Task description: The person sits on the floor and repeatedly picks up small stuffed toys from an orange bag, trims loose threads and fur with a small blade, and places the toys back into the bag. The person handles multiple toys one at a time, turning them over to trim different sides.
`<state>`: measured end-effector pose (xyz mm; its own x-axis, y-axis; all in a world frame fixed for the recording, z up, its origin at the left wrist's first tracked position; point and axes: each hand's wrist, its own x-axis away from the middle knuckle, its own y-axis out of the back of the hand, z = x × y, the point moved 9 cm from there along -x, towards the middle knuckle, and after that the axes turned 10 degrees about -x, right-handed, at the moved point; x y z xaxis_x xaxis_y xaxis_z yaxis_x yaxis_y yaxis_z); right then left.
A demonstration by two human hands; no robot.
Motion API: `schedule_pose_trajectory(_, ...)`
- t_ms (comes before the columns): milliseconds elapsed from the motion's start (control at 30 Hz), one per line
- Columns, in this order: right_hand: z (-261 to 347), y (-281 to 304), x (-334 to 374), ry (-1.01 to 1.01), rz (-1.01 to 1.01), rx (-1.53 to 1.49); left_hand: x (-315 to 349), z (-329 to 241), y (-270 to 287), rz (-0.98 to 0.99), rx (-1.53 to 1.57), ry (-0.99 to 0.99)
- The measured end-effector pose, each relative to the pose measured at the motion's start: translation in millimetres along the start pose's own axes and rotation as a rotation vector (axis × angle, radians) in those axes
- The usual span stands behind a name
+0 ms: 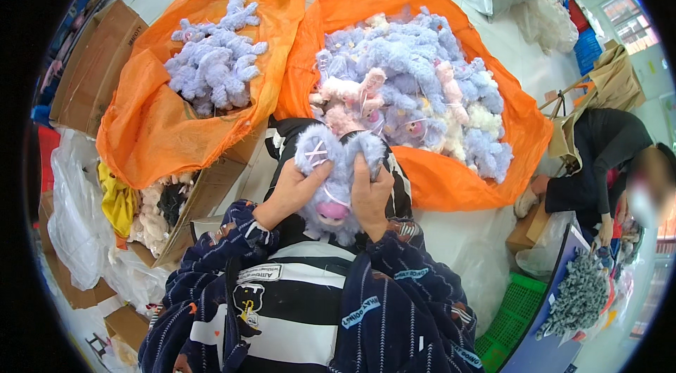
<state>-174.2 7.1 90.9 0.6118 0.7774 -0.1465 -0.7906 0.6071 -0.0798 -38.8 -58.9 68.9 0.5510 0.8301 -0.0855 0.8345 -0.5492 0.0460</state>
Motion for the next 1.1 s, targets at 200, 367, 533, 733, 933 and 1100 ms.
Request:
schedule_pose_trajectory(200,-17,9,2,-0.086,0.028,-0.004,-3,8,-6,0.022,-0.024,0.002)
schedule_pose_trajectory(367,-26,19,-1,-0.098,0.044,-0.013,-8,1,-11,0.153,0.178,0.063)
schedule_pose_trajectory(533,-24,12,-1,-0.109,0.080,-0.049,-14,13,3,0.001,0.004,0.057)
schedule_pose_trajectory(733,-25,22,0,-0.134,0.042,-0.044,-4,26,-15,0.071,0.414,0.259)
schedule_pose_trajectory(933,-30,40,-4,-0.200,-0.133,-0.135,73,34,-49,0.640,0.129,0.305)
schedule_pose_trajectory(1100,-38,44,-10,-0.209,-0.211,-0.207,78,43,-56,0.669,0.169,0.404)
